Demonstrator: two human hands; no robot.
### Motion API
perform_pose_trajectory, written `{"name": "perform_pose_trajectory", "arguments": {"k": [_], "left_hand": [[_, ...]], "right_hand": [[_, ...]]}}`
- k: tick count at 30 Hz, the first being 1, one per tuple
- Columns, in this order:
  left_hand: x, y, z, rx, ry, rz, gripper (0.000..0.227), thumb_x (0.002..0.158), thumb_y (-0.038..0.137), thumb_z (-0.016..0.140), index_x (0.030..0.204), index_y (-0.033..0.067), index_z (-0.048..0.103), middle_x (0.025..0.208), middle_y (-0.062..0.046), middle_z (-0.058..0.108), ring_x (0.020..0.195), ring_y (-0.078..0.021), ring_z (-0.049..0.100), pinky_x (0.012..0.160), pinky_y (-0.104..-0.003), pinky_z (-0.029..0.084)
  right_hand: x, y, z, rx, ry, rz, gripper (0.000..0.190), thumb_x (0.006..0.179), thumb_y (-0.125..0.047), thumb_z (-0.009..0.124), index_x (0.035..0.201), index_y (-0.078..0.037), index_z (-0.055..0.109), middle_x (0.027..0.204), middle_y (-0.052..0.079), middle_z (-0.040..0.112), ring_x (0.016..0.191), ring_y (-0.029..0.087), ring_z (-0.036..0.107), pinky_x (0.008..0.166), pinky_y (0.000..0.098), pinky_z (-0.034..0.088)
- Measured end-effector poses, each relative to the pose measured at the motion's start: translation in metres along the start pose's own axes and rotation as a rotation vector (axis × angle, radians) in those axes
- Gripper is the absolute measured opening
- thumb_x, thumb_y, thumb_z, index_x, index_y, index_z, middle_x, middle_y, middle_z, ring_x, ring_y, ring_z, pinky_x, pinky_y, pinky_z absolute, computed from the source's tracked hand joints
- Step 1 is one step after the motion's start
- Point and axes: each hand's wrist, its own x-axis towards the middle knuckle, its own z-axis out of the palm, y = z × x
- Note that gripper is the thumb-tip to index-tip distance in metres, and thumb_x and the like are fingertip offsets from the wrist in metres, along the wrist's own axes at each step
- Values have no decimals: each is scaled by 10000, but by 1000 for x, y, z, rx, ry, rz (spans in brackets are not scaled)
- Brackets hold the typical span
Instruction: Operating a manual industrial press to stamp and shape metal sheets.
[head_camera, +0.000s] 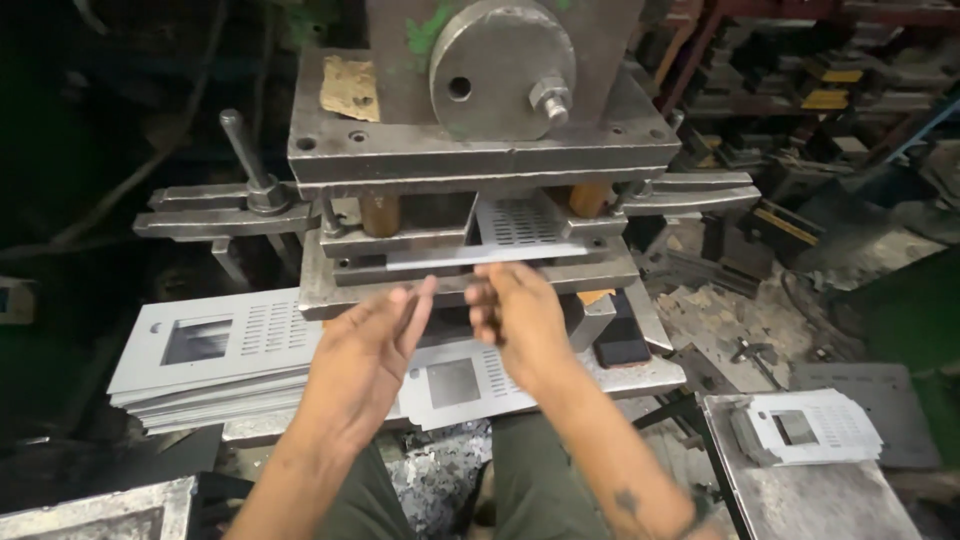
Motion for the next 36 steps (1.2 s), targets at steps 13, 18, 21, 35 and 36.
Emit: {"name": "perform_pose_trajectory", "arguments": {"k": [13,18,21,35,36], "left_hand": [[-63,-15,-43,228,323,-393,429,960,183,564,1300,-74,606,1301,-241,721,1231,-332,694,1098,-435,518],[-69,29,-72,324,503,-277,417,969,210,580,1310,-30,601,1261,-210,710,1235,-320,677,1096,-460,497],[-71,52,-92,316,528,-73,437,972,187,572,1320,-76,585,1264,-271,666,1250,-346,671,1087,-468,519],[-29,95,-275,1012,913,551,439,997,222,756,1351,29,582,1227,-173,626,962,-231,629,792,-348,508],[-31,97,-287,1035,931,420,427,985,265,757,1321,47,609,1189,-172,637,913,-243,634,753,-362,506]], "right_hand": [[70,-28,-4,60,28,121,138,961,-54,461,943,7,583,789,100,618,570,144,510,427,269,347],[93,-22,-6,229,59,189,189,882,51,362,909,23,547,777,107,573,550,133,464,406,268,295],[85,-21,4,153,-4,186,187,874,59,368,906,15,546,759,100,552,537,128,452,396,265,296],[82,-25,0,88,-18,182,149,917,5,427,911,-11,575,748,91,568,522,113,461,386,252,284],[80,-24,-1,87,-21,183,166,910,11,415,916,-13,579,748,88,571,526,111,463,387,253,284]]}}
